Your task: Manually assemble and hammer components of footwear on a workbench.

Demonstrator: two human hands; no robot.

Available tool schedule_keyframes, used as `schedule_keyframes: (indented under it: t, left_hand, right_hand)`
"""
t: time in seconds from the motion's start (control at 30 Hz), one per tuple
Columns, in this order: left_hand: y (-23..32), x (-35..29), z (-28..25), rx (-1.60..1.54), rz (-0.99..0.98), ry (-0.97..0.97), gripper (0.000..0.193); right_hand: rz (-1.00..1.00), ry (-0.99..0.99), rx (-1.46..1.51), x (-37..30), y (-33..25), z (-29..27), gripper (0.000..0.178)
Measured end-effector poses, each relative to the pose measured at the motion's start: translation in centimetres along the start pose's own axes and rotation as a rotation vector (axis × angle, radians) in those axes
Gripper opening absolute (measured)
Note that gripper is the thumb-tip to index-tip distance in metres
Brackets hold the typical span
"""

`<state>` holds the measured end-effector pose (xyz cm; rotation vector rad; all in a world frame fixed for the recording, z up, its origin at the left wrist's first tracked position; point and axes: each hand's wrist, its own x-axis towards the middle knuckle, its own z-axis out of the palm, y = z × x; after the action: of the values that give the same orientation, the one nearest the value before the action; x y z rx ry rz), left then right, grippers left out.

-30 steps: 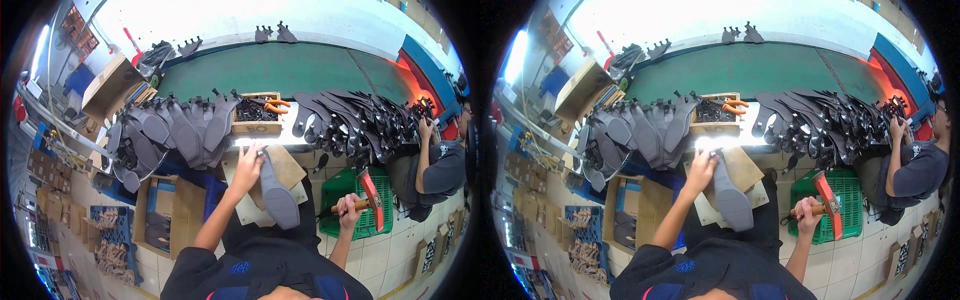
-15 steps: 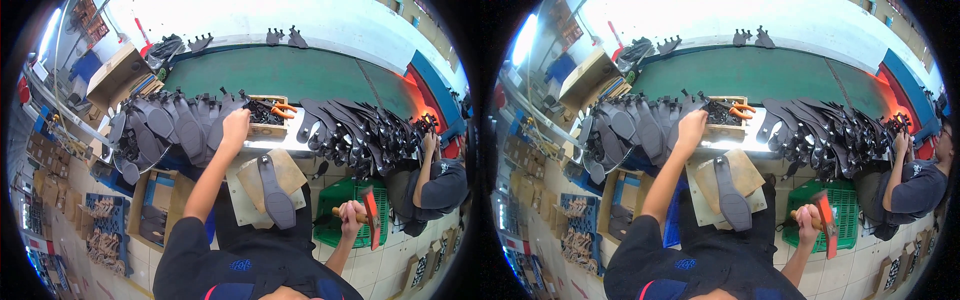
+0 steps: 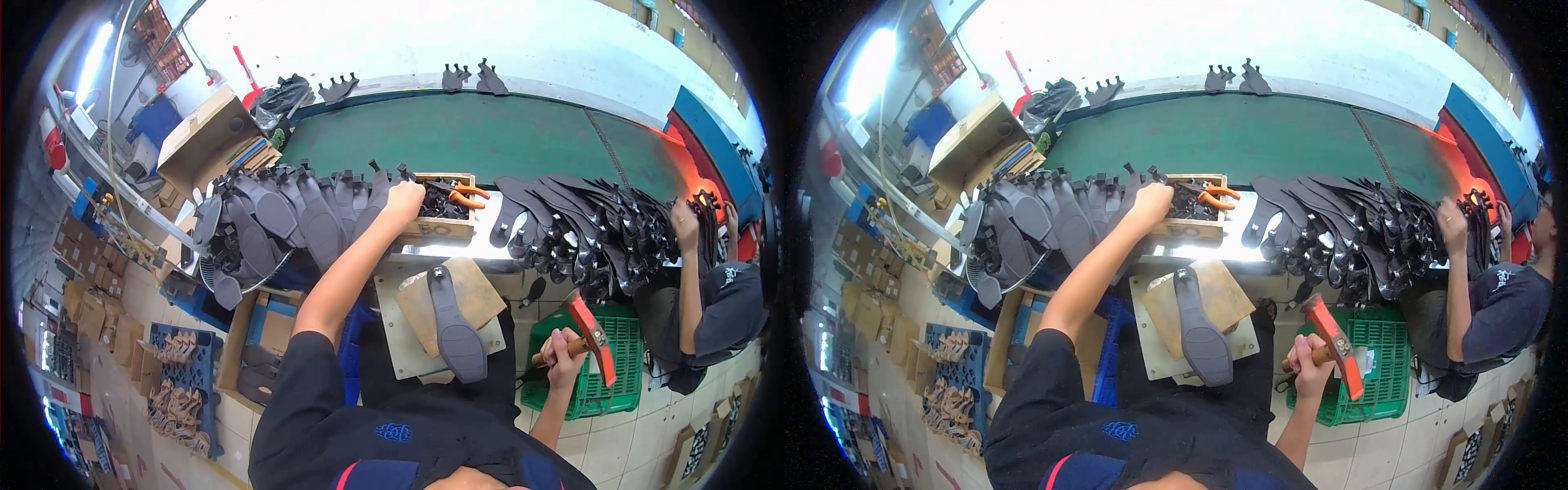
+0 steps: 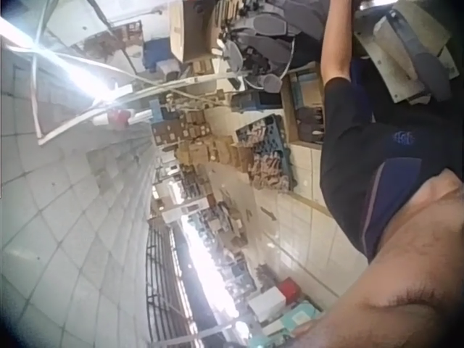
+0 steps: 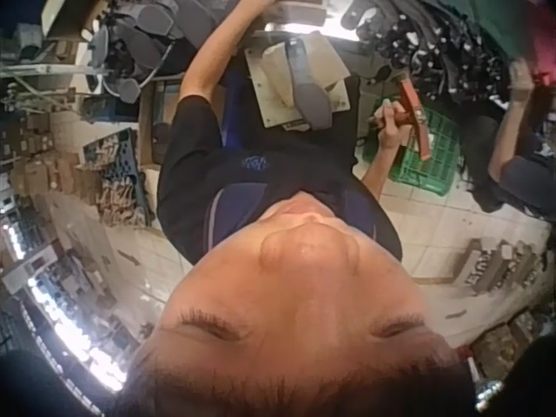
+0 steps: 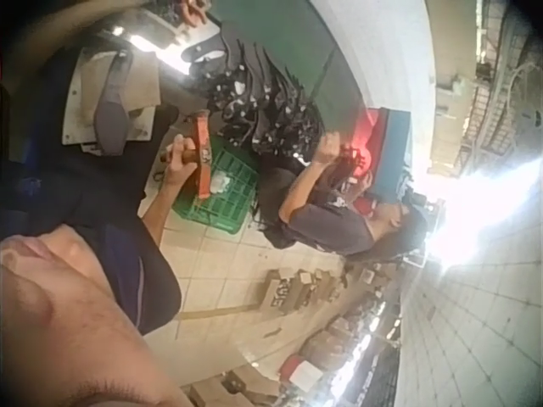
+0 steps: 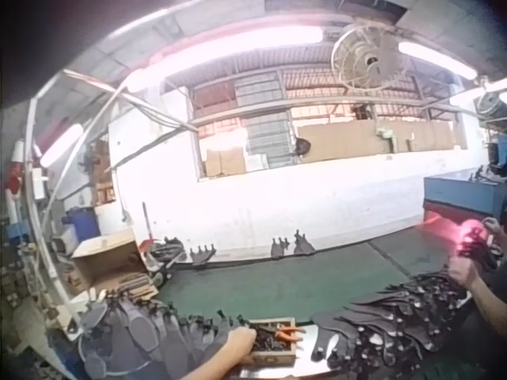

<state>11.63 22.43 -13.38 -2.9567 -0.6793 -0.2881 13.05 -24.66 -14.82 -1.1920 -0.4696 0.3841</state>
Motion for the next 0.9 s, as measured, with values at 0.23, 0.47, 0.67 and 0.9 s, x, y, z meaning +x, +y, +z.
schedule_keyframes:
  t: [0.23, 0.47, 0.67, 0.9]
  left_hand:
    - [-0.5, 0.4, -0.4, -0.142, -0.007, -0.017, 0.012]
    - [-1.4, -1.8, -2.3, -0.536, -0.086, 0.122, 0.019]
    - [7.8, -11.2, -10.7, -1.437, -0.179, 0.189, 0.017]
    - [13.2, -21.0, -18.4, -0.932, 0.285, 0.483, 0.019]
  right_hand:
    - [-0.004, 0.019, 0.087, -0.1, 0.3, 0.3, 0.038]
    - [0.0, 0.022, -0.006, -1.0, 0.6, -0.3, 0.033]
    - [-0.026, -0.085, -0.074, 1.4, -1.5, 4.1, 0.025]
    - [-0.13, -0.419, -0.034, 3.5, -6.4, 12.4, 0.024]
